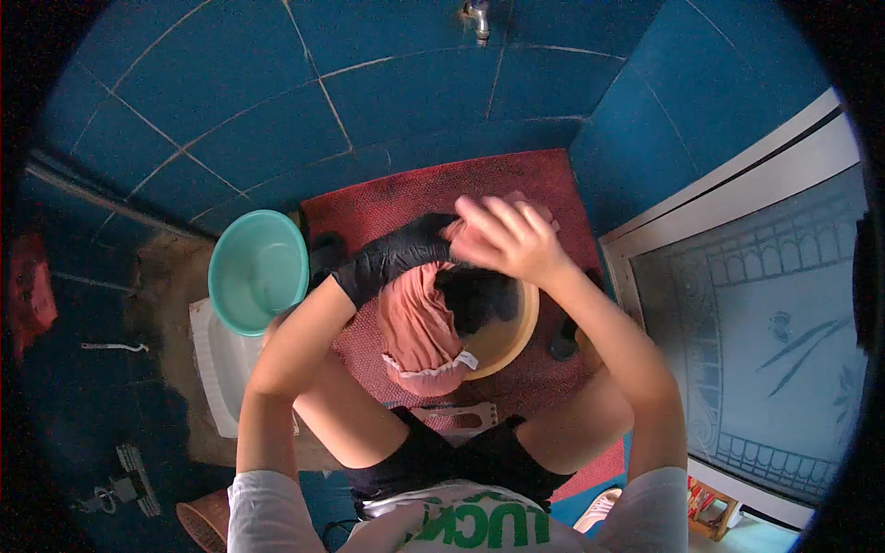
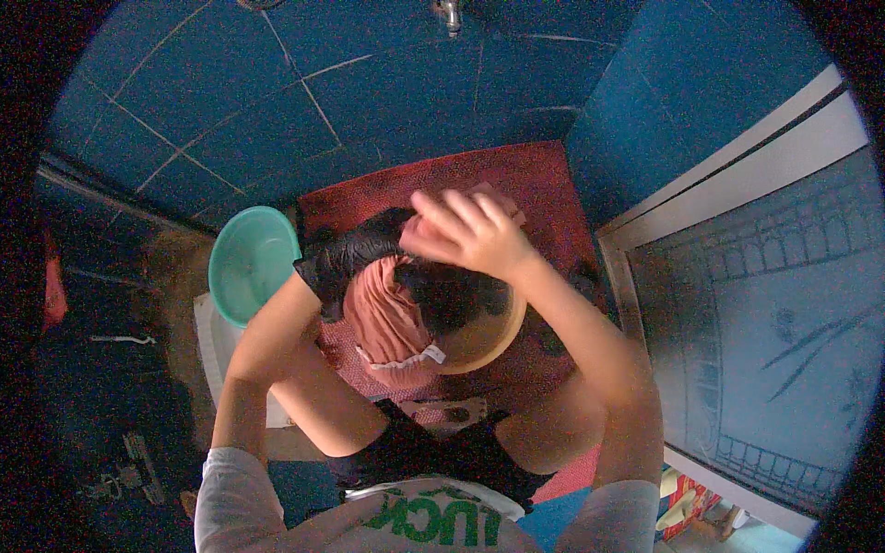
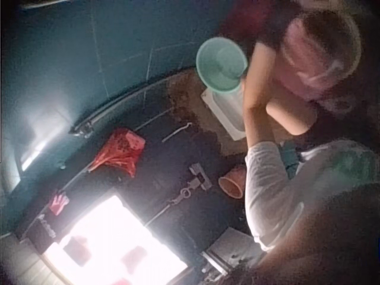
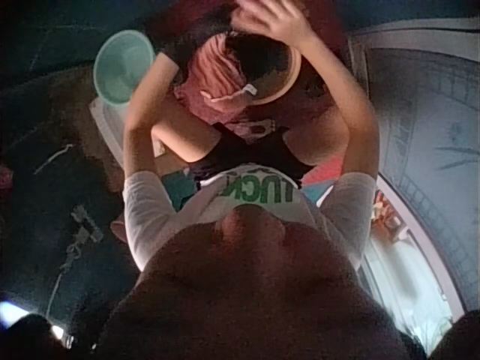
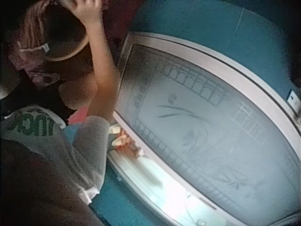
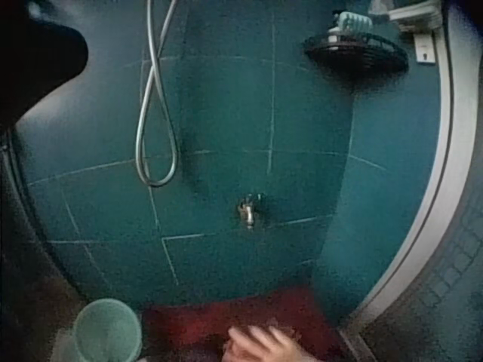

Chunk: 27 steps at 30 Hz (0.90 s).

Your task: The person wrings out clothes, empties dirty water from a basin, places clothes inside, and turns on the faucet to fill the basin. Afterwards, the person washes and wrings the clothes in the basin by hand.

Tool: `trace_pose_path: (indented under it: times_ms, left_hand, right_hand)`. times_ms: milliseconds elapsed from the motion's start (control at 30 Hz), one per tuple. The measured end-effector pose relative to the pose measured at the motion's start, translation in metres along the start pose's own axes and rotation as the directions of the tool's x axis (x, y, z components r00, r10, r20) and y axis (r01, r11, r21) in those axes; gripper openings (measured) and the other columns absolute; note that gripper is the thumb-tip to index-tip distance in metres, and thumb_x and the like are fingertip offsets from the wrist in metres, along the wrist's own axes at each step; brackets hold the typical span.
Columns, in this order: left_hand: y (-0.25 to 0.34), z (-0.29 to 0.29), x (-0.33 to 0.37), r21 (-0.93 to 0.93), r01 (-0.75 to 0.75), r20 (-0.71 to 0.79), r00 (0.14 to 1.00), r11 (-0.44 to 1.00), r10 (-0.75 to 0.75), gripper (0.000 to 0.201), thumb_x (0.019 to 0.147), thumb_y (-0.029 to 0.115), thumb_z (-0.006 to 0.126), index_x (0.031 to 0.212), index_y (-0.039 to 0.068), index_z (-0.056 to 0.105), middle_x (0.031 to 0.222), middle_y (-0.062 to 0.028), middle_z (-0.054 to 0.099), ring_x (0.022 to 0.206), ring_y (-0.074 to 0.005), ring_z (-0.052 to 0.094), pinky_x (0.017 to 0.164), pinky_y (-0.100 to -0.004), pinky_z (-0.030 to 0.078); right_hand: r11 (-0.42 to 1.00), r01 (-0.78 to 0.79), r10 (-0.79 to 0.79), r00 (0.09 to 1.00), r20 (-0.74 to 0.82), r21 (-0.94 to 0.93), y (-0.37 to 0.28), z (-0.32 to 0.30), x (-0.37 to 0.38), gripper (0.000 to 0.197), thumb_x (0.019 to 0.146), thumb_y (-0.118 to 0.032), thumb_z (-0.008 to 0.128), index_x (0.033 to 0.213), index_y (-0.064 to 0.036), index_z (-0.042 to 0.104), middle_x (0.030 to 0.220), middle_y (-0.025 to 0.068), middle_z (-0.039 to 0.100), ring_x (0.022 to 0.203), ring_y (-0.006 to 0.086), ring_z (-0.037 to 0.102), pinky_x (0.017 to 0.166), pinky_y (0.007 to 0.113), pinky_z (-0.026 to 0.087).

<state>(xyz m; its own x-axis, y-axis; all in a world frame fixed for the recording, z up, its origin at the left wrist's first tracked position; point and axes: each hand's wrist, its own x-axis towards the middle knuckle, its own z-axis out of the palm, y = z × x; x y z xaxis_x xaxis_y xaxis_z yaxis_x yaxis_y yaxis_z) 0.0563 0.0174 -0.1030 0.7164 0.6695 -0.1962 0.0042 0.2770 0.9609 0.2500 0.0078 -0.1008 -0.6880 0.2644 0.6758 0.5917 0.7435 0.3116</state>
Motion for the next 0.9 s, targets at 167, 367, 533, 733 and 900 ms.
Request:
trace_pose_path:
  times_ms: [167,367,533,733,900]
  left_hand:
    - [0.017,0.026,-0.005,0.323,-0.155,-0.006,0.986,0.934,0.165,0.047,0.066,0.015,0.067,0.106,-0.001,0.047,0.096,-0.0095,0.054,0.088,-0.0135,0.049,0.077,-0.0269,0.040]
    - [0.008,0.047,-0.020,0.407,-0.158,-0.081,0.975,0.899,0.209,0.069,0.063,0.021,0.070,0.119,0.001,0.035,0.119,-0.0154,0.042,0.112,-0.0244,0.039,0.094,-0.0332,0.030]
    - [-0.027,0.060,-0.025,0.905,0.053,-0.212,0.916,0.422,0.340,0.044,0.064,0.022,0.060,0.101,0.005,0.044,0.084,-0.0201,0.055,0.078,-0.0359,0.053,0.067,-0.0414,0.043]
    - [-0.045,0.055,-0.014,0.969,0.055,-0.154,0.898,0.241,0.412,0.029,0.062,0.024,0.058,0.085,0.008,0.050,0.070,-0.0138,0.058,0.063,-0.0298,0.057,0.055,-0.0394,0.045]
    - [-0.035,0.048,-0.011,0.976,-0.147,0.021,0.795,0.159,0.606,0.026,0.058,0.024,0.060,0.079,0.012,0.053,0.069,-0.0089,0.057,0.060,-0.0261,0.058,0.051,-0.0357,0.045]
  right_hand:
    - [0.995,0.042,-0.041,0.999,-0.020,0.095,0.016,-0.015,0.000,0.032,0.068,-0.018,0.056,0.098,-0.0277,0.054,0.095,0.0048,0.054,0.085,0.0221,0.054,0.073,0.037,0.047]
    - [0.972,-0.179,0.155,0.976,0.155,0.153,-0.003,-0.022,-0.009,0.040,0.067,-0.015,0.056,0.105,-0.0206,0.049,0.092,0.0084,0.053,0.080,0.0261,0.058,0.058,0.040,0.050]
    - [0.778,-0.615,0.399,0.638,0.658,0.126,-0.036,-0.022,-0.015,0.025,0.060,-0.014,0.058,0.083,-0.0097,0.051,0.076,0.0150,0.058,0.063,0.0345,0.057,0.056,0.041,0.046]
    - [0.166,-0.903,0.383,0.429,0.818,0.396,-0.054,0.003,-0.047,0.036,0.055,-0.009,0.059,0.088,0.0024,0.051,0.068,0.0108,0.056,0.057,0.0191,0.057,0.057,0.033,0.047]
    - [-0.404,-0.892,0.135,0.161,0.978,0.203,-0.055,-0.015,-0.031,0.028,0.059,-0.005,0.057,0.087,-0.0011,0.052,0.068,0.0081,0.055,0.052,0.0172,0.056,0.048,0.030,0.046]
